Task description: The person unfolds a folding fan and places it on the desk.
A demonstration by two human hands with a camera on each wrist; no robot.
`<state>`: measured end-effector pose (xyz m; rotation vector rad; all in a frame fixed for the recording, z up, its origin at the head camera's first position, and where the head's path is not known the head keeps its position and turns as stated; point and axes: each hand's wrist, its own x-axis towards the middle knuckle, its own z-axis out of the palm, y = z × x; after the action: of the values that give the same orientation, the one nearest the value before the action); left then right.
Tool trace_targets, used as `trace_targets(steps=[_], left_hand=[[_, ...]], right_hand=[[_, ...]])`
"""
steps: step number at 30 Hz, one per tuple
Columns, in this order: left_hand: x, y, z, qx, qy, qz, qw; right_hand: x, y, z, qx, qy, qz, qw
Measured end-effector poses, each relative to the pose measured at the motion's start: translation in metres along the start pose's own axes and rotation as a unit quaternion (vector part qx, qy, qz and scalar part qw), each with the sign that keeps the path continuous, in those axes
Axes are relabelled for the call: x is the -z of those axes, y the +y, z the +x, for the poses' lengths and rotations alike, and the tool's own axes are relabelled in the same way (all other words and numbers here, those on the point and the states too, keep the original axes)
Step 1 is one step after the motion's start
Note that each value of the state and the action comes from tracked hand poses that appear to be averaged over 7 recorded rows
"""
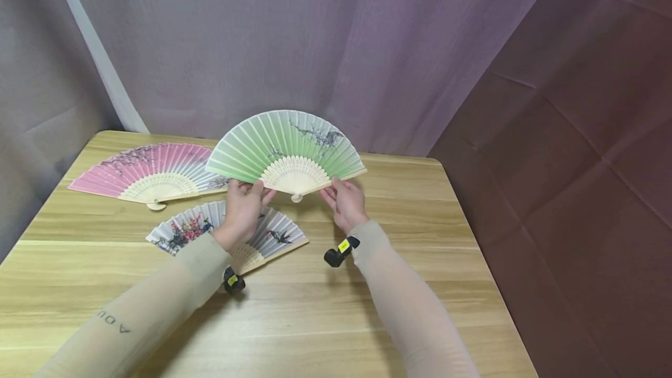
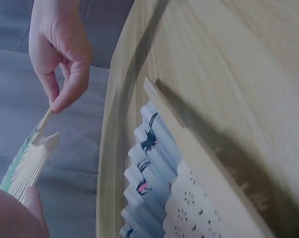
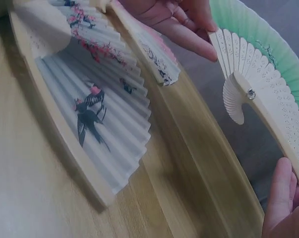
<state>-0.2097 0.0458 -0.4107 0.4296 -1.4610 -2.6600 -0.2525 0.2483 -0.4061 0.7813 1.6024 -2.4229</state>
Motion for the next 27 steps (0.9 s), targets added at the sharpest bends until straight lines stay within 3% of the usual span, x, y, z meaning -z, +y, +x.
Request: trace_targets(steps=[8,12,18,23,27], left_hand=[[-0.002,-0.001,-0.002,-0.009,0.024,-0.038,0.999],[-0.002,-0.002,-0.003,-0.014,0.034,-0.043,0.9984],[-0.001,-0.004,-0.003,-0.013,0.031,-0.051,0.9981],[-0.002,-0.009,-0.001,0.016,0.011,-0.035,0.9992],[-0.007,-0.014,0.001,0.046,0.012,-0.031,0.9984]], right_hand=[[-0.001,0.002,-0.002,-0.053,-0.017,0.104,0.993],[-0.002,0.004,-0.003,-0.055,-0.039,0.13,0.9893],[0.0,0.007,-0.003,-0.039,-0.052,0.124,0.9901],[0.009,0.006,0.002,-0.021,-0.037,0.091,0.9949],[0.018,0.004,0.007,-0.015,-0.025,0.078,0.9965]])
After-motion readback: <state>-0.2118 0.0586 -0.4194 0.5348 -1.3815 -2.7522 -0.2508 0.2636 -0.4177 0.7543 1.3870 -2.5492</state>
